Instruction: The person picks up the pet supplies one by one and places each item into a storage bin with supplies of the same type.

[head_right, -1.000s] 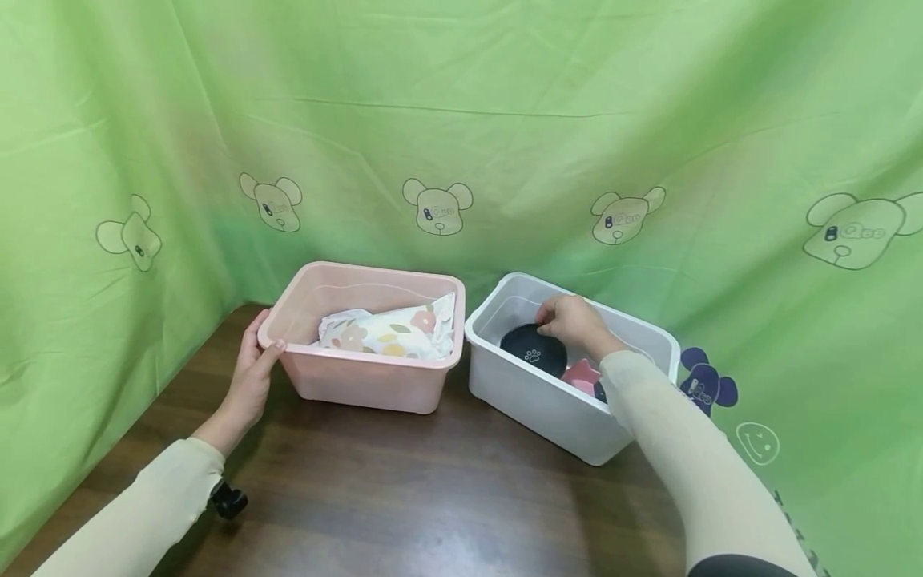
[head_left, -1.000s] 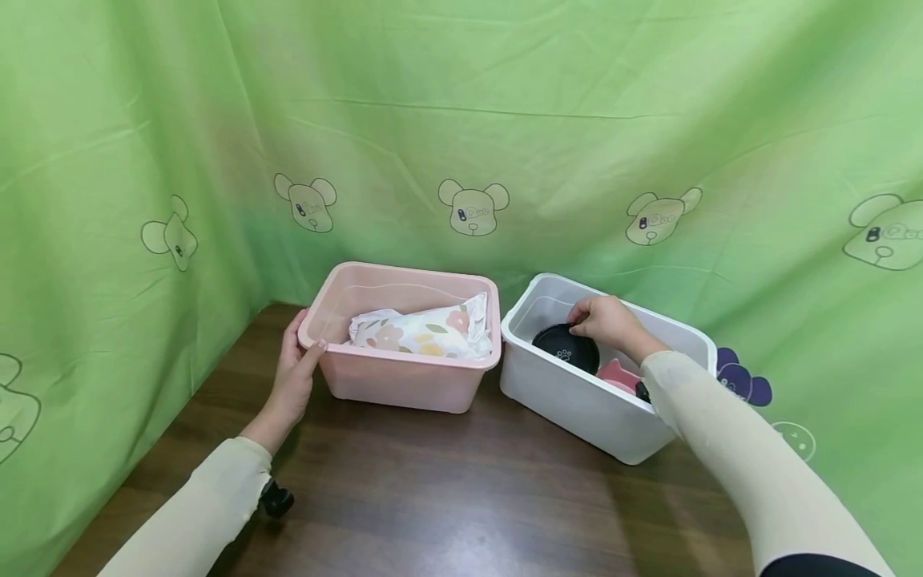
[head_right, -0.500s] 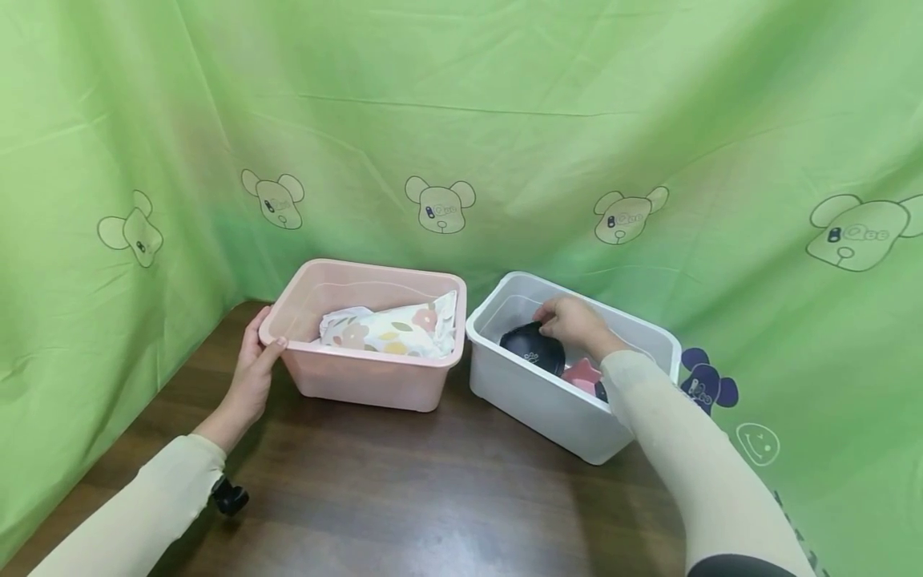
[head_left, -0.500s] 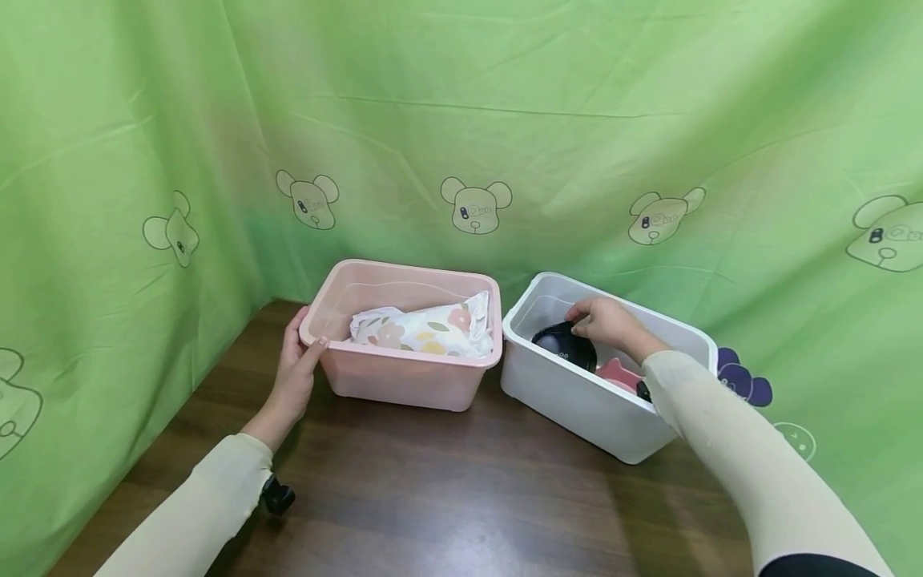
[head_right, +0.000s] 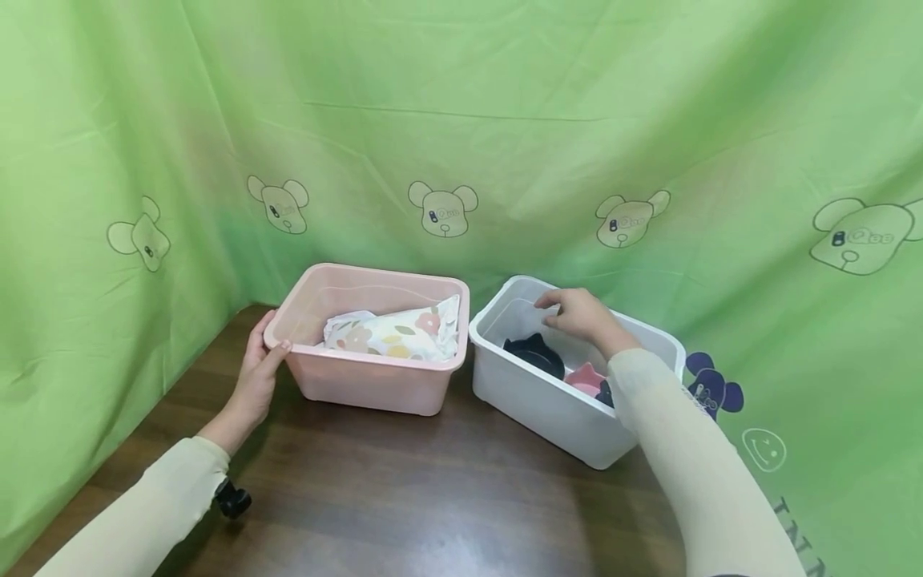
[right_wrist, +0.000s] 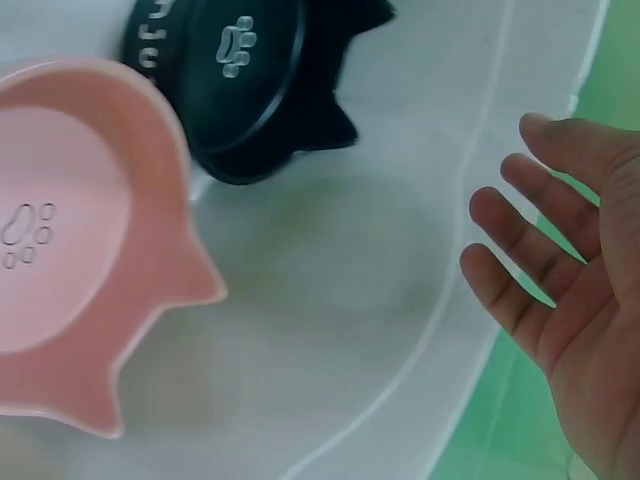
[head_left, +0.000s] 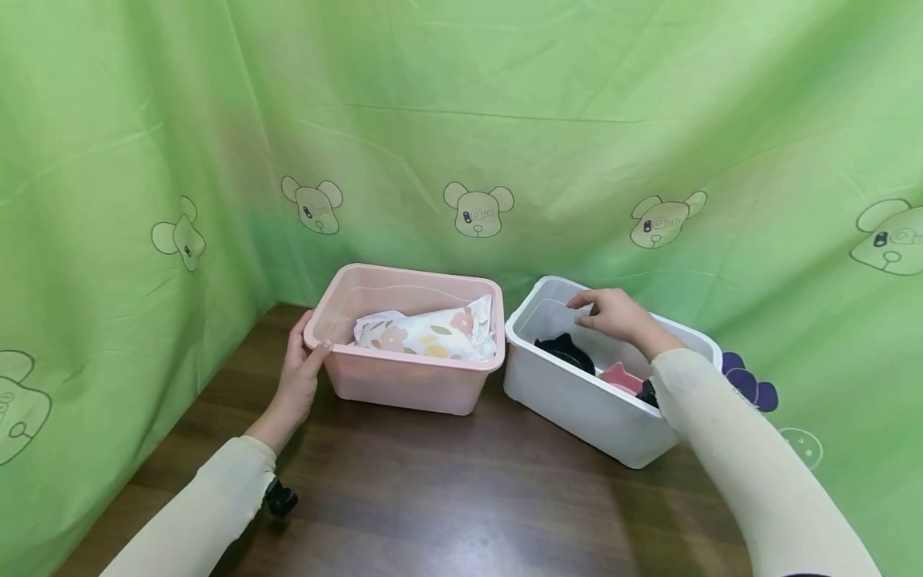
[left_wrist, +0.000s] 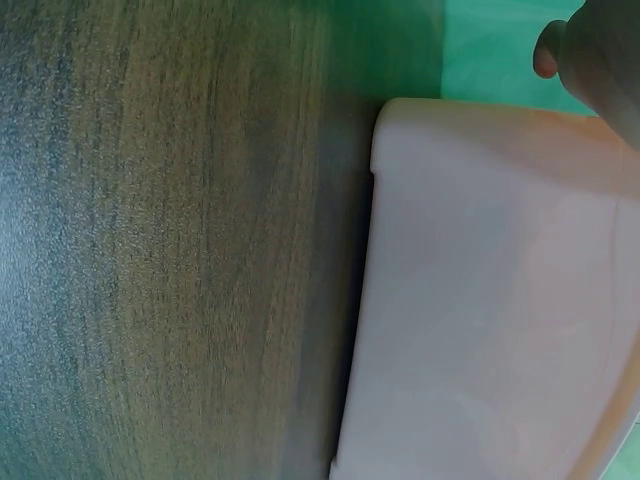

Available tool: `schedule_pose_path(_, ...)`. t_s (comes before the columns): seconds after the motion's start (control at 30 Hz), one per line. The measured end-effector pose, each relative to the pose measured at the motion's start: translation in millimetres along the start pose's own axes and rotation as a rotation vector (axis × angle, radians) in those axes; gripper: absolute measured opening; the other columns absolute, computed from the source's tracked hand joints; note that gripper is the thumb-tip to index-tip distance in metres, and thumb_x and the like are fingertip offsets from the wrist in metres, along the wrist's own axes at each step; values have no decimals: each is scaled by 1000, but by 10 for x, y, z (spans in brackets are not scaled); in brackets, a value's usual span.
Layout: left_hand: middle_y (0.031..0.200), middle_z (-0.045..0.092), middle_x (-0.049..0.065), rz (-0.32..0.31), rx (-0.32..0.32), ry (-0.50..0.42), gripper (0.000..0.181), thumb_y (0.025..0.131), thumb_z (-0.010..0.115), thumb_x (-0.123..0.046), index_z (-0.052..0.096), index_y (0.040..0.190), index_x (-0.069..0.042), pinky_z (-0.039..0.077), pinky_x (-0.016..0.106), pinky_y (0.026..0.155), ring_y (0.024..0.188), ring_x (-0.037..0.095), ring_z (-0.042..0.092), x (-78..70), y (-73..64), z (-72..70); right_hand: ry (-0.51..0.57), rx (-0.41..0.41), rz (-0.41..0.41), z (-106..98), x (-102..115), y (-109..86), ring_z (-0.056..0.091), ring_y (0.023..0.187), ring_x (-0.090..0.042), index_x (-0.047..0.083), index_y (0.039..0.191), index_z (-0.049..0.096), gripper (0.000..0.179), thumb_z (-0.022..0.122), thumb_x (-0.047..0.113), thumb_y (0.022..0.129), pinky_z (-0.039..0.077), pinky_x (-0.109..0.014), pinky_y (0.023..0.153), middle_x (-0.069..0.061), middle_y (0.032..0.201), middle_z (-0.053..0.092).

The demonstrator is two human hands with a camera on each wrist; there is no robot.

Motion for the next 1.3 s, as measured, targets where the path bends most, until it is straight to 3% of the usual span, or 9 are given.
schedule_pose_path(0.53,165,24,15,-3,-1,-1,66,104,47,0,16,162,-6,33,12,108,150,29,27,-10,-24,10,9,-54,34,-376,95,-222,67,95,-26,10,123,72,29,72,18,96,52,-40,76,-12,108,74)
schedule_pose_path(0.9,165,24,13,2,3,-2,65,105,45,1,15,162,-6,32,13,109,149,28,26,-33,-38,19,37,-111,86,-704,162,-483,65,103,-32,12,129,69,31,69,21,99,51,-54,87,-14,113,72)
schedule_pose_path(1.3,164,26,13,-12,2,43,64,105,48,-2,17,162,-6,32,12,107,148,26,28,-71,-53,-3,31,-173,131,-855,277,-836,61,93,-28,17,129,69,34,68,34,100,47,-41,76,-13,112,71)
Point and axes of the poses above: each hand's wrist, its own y-axis towards the middle knuckle, its own z-axis out of the palm, x = y × z, the point moved 8 cm from there along y, towards the middle knuckle
